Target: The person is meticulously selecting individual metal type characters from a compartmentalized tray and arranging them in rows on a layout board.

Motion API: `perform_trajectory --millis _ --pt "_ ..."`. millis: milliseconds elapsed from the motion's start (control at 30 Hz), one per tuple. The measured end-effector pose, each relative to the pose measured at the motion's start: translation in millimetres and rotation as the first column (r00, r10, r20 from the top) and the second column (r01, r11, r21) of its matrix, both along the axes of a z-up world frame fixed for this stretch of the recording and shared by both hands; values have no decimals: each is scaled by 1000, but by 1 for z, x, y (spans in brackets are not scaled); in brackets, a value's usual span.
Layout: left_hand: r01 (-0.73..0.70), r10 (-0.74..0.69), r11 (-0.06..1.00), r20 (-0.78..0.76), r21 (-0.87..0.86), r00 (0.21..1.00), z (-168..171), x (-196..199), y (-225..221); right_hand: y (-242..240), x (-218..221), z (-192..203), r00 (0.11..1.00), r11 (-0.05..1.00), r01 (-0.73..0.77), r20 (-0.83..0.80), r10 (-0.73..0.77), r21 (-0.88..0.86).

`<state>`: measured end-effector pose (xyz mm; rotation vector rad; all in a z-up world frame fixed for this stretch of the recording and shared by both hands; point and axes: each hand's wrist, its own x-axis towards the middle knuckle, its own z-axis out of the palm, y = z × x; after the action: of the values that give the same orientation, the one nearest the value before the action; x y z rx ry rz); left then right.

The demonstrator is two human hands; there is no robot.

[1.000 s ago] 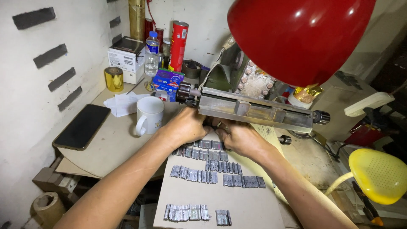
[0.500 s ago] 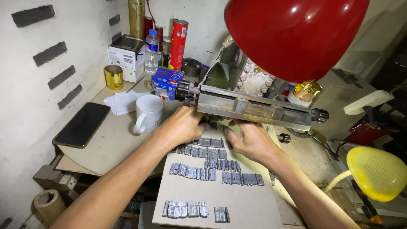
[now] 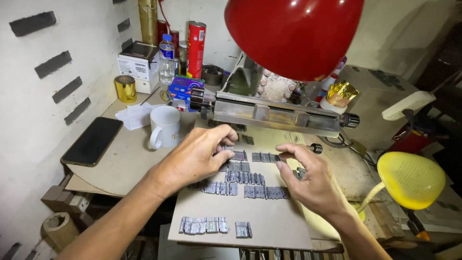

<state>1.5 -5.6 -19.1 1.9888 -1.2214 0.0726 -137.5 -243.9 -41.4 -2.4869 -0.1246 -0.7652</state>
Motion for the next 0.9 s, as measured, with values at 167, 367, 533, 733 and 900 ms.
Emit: perform_trajectory --millis 167,367,533,733,900 --pt "54 -53 998 -14 43 998 16 -41 -1 20 -38 13 999 1000 -4 -33 5 31" --pt "295 -301 954 130 61 945 -8 -97 -32 34 -87 -9 997 999 32 -72 -30 28" --pt "307 -318 948 154 89 936 -7 -100 -37 32 -106 -27 997 998 50 51 -52 46" --pt "261 -279 957 146 131 949 -16 -117 -37 30 -111 -30 996 996 45 75 -50 76" --pt "97 -179 925 198 367 964 -21 -129 -40 27 -106 -31 999 999 22 -38 -20 46"
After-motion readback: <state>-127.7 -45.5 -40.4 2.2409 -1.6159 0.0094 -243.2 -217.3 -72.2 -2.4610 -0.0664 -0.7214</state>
